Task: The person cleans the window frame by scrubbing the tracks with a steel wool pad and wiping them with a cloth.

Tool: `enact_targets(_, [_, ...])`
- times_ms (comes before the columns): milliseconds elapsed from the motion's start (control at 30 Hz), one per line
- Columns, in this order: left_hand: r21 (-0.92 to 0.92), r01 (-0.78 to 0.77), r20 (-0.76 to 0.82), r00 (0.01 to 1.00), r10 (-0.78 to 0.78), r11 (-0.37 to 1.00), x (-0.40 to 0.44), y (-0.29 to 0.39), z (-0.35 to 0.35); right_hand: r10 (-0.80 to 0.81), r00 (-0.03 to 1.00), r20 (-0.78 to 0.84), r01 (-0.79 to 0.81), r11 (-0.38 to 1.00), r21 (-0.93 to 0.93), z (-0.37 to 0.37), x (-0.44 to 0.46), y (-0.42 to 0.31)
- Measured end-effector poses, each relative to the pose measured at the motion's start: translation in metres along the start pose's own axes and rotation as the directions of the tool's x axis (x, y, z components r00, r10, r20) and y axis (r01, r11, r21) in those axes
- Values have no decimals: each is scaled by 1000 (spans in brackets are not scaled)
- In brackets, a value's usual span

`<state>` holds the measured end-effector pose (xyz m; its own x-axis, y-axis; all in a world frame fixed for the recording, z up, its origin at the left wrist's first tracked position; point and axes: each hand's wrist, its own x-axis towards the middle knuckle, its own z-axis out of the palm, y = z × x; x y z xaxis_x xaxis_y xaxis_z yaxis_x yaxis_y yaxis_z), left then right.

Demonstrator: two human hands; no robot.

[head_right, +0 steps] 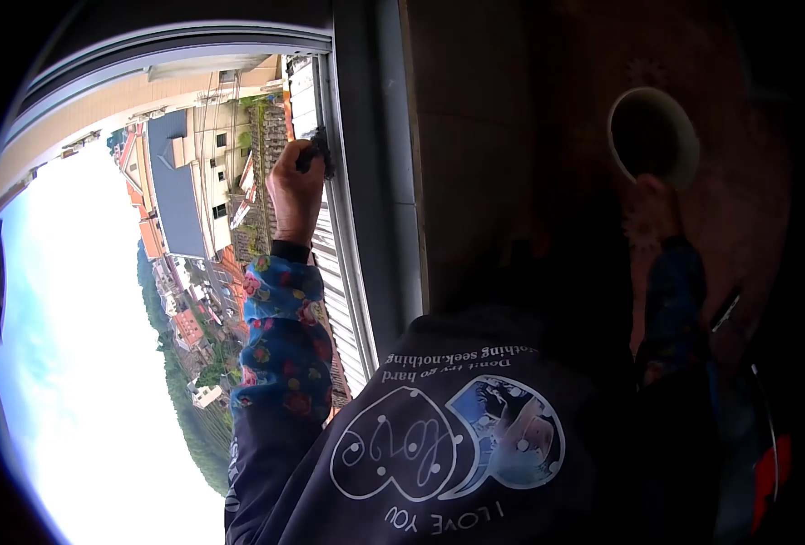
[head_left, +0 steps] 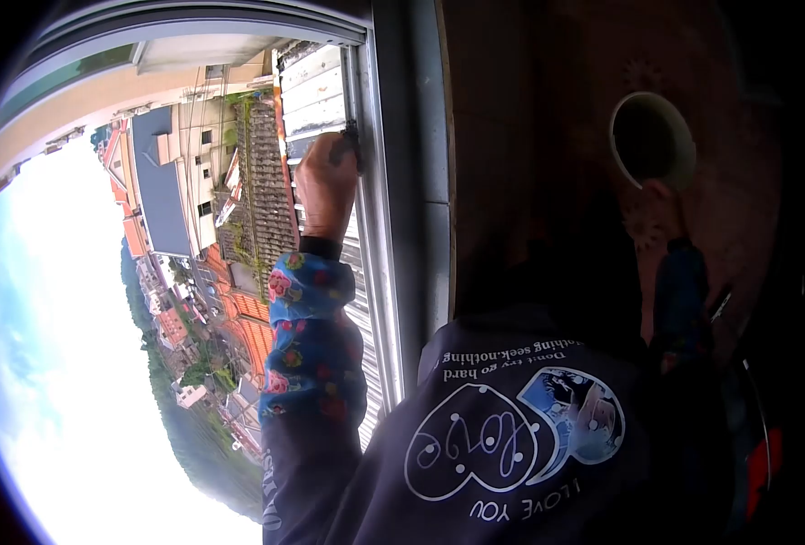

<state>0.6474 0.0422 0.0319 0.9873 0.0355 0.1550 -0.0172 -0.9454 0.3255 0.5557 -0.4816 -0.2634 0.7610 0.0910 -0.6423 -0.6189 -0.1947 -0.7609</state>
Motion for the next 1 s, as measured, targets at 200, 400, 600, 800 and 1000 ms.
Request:
enact_targets(200, [58,85,158,983,-93,995,19,-1,-7,-35,998,-50,38,997,65,-2,9,24])
enact_targets(400, [185,163,291,933,-213,969,-66,-7,-50,-77,997,24,70,976,205,-7,40,99])
enact_targets(600, [166,59,92,993,-75,984,-17,0,-35,39,998,56,-39,999,2,-23,40,57])
enact_targets(800, [141,78,11,997,-81,987,90,-2,4,20,1000,-15,-17,981,196,-9,25,-2])
enact_targets(1000, [6,195,63,979,-195,981,90,0,-4,114,991,75,-129,960,247,-25,30,4])
